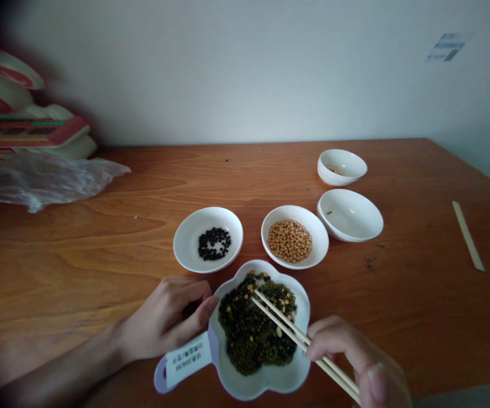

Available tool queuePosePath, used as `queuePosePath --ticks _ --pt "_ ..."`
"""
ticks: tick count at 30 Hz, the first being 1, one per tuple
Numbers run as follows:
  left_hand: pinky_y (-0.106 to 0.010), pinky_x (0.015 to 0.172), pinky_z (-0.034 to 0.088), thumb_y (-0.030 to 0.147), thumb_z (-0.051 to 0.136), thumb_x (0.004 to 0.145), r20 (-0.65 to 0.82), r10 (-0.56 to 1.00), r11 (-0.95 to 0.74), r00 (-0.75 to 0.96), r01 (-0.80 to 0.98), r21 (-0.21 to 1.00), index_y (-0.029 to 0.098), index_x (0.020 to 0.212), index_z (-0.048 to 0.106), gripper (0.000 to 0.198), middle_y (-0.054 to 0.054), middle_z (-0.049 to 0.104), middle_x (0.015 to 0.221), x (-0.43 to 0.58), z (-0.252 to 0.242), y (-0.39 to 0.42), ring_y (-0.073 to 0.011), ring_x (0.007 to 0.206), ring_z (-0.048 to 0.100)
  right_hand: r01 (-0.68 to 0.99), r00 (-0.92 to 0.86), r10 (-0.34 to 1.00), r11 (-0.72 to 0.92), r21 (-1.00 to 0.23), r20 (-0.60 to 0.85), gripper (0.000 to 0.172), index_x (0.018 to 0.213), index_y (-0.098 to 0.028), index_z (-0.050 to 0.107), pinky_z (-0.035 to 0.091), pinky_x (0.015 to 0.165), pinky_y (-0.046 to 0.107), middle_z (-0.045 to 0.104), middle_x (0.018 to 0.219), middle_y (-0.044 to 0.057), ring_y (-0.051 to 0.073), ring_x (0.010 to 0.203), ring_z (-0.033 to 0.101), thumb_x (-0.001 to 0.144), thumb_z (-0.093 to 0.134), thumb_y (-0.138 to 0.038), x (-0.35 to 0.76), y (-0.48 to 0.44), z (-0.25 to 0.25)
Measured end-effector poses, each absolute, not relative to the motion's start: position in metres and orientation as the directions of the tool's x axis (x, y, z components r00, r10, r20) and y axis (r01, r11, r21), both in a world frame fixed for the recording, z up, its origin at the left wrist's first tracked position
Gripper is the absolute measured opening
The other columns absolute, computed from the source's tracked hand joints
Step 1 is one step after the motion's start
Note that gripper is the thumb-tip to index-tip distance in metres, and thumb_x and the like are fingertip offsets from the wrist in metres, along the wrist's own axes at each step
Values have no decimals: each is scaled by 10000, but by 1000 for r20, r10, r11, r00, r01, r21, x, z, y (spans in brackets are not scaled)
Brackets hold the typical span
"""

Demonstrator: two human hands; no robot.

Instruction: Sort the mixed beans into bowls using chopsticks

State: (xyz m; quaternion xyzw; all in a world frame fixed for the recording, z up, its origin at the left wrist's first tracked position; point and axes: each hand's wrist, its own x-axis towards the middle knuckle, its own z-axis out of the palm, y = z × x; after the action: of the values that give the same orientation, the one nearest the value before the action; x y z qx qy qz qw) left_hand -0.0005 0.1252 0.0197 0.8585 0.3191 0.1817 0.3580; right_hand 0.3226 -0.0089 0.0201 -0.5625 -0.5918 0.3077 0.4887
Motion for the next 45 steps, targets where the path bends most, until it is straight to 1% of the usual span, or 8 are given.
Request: queuePosePath --ticks 3,9,16,19,28,36,41,45 --pt "-258 550 362 325 444 1114 77 678 -534 731 419 734 207 749 490 386 26 561 654 -1 19 125 -109 554 489 347 108 965 190 -918 240 763 797 -255 816 602 557 339 752 756 107 261 678 738 1039 297 -760 305 1 29" --pt "-264 570 366 333 450 1118 69 674 -526 736 412 744 203 772 514 375 21 579 683 -2 17 125 -111 581 502 313 175 943 218 -924 282 749 680 -255 756 542 490 293 677 608 62 205 541 658 1016 360 -795 279 17 41" --pt "-273 564 354 329 459 1116 69 677 -529 732 420 737 206 762 491 376 26 550 669 -3 16 124 -110 572 481 305 130 949 236 -923 286 745 711 -255 759 545 522 314 689 642 70 225 591 671 1053 314 -745 285 17 30" --pt "-270 563 360 319 464 1113 68 676 -528 734 418 739 205 761 495 372 25 554 670 -2 17 125 -109 571 487 300 125 949 241 -923 288 753 717 -256 763 540 520 315 690 642 71 225 589 665 1050 307 -754 286 16 29" --pt "-266 563 358 308 469 1110 76 673 -538 736 415 734 208 762 494 363 24 559 673 -2 16 125 -110 570 491 268 220 918 268 -925 330 761 651 -262 758 496 459 314 647 544 55 207 493 606 1001 372 -816 277 18 39" --pt "-259 554 361 286 482 1102 99 670 -551 736 404 730 205 755 510 357 29 559 663 -2 17 125 -104 559 490 263 257 926 207 -942 275 785 605 -258 726 464 451 310 620 527 49 197 474 580 975 371 -854 277 15 38" --pt "-260 548 370 282 485 1097 105 671 -556 734 404 726 204 754 526 354 23 573 662 -1 17 125 -107 557 498 239 270 923 212 -948 274 761 605 -256 728 450 448 313 603 514 50 196 470 563 984 398 -828 275 16 38" --pt "-257 552 363 305 469 1107 92 673 -547 734 410 730 204 751 507 372 26 557 658 0 18 125 -105 558 492 253 264 924 210 -944 276 722 620 -259 740 444 454 311 611 520 51 200 489 577 1018 413 -765 277 14 35"
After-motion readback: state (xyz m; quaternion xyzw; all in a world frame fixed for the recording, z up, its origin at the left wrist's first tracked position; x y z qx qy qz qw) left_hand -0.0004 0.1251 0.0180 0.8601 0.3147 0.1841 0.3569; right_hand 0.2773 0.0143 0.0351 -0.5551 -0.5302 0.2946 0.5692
